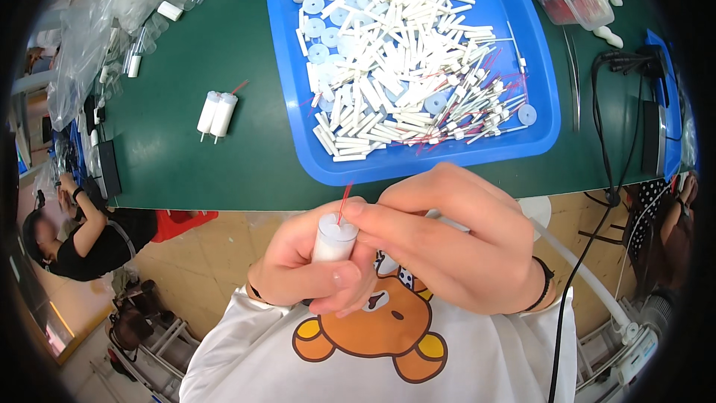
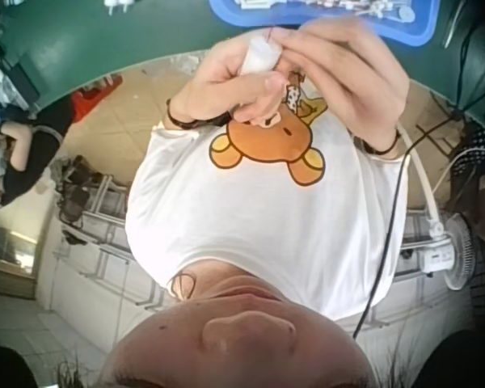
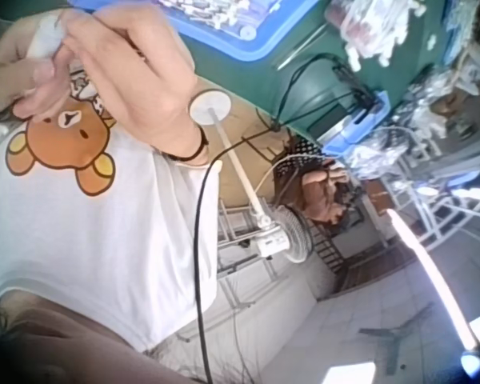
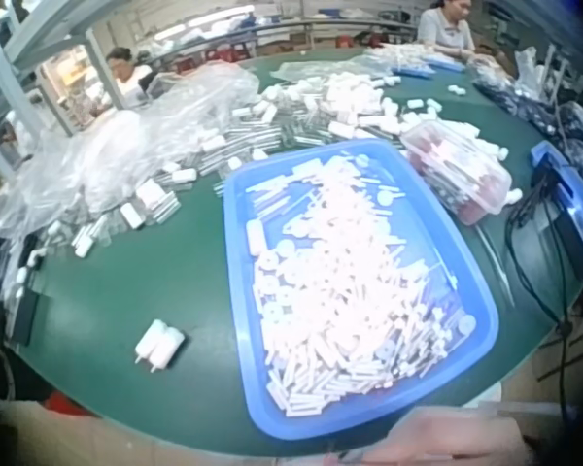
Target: The person is assembling small white electronic or plastic components, inserting thin wires into cylinders and caps.
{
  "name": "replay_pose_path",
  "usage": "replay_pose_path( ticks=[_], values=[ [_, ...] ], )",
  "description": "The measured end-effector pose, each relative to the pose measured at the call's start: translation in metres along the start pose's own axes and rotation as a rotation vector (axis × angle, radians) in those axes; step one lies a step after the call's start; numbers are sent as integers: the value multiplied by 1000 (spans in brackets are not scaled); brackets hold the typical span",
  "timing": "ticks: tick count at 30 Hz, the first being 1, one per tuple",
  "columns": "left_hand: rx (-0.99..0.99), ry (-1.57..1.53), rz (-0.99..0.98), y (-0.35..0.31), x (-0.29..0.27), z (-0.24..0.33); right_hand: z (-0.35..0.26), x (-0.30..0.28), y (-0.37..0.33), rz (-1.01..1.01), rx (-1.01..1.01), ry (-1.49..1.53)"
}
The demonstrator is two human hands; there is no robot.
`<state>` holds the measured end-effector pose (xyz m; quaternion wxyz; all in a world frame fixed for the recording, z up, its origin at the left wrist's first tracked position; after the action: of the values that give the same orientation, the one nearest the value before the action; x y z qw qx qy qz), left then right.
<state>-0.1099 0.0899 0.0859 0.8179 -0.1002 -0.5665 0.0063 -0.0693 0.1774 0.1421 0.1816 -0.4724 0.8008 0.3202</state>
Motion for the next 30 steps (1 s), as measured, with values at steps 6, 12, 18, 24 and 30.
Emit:
replay_pose_path(
  ticks=[6,12,18,24,30],
  values=[
    [-80,96,-29,-6,-1,-4,-11,0,1,-96,-188,-21],
    [-120,162,-85,-4,2,-7,-20,-3,-1,-130,-291,-42],
    [-225,44,-146,-5,0,-12,-22,-5,-1,-123,-313,-66],
    [-297,28,-86,-3,-3,-10,-22,-3,-7,-35,-262,-140],
    [-267,171,52,0,-9,-8,-12,1,-7,-76,-208,-121]
  ],
)
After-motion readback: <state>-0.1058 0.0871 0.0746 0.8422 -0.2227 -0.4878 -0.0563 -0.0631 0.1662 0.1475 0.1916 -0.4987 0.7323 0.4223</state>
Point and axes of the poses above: each hand's wrist, its own y-axis towards the middle knuckle, its own x-axis out of the palm, z = x × y, the point moved 8 cm from there along y, towards the middle knuckle, and after that the axes turned 8 degrees about -y, right-handed, at the moved point
